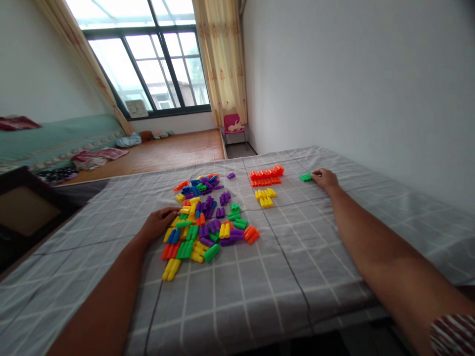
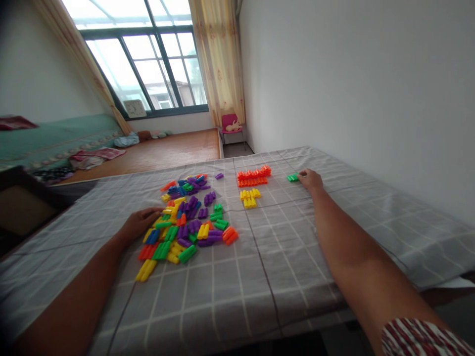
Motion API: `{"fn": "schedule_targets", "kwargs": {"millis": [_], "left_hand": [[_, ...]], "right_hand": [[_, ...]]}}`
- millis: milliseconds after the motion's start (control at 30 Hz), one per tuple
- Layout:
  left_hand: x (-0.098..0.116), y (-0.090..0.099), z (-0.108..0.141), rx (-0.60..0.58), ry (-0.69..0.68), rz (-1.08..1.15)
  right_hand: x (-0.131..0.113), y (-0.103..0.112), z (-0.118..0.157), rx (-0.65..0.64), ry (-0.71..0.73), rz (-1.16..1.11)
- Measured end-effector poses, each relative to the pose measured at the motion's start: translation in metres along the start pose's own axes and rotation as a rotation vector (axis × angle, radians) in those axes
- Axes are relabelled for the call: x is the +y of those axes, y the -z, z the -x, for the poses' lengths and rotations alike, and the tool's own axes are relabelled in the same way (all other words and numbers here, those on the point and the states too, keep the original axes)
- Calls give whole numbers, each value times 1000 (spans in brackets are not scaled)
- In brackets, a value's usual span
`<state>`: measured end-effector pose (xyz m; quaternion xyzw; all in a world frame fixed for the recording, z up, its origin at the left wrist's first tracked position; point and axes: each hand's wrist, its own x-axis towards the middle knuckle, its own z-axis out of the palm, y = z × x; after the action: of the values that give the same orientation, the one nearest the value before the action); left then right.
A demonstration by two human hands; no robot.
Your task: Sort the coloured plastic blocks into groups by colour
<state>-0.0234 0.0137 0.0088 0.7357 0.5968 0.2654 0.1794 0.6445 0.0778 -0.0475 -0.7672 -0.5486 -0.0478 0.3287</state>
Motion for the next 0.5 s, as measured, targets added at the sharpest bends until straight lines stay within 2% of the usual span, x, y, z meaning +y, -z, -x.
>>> {"fn": "schedule_targets", "kwargs": {"millis": [167, 300, 433, 500], "left_hand": [[-2, -2, 0, 3, 2, 18], [-6, -5, 0, 11, -11, 11], [-9, -8, 0, 14, -33, 57], [-11, -10, 0, 17, -46, 76]], "right_hand": [[-1, 0, 1, 21, -20, 26], [-5, 1, 2, 76, -101, 64], [-2, 3, -1, -30, -206, 101], [-4, 5, -3, -29, -254, 101]]}}
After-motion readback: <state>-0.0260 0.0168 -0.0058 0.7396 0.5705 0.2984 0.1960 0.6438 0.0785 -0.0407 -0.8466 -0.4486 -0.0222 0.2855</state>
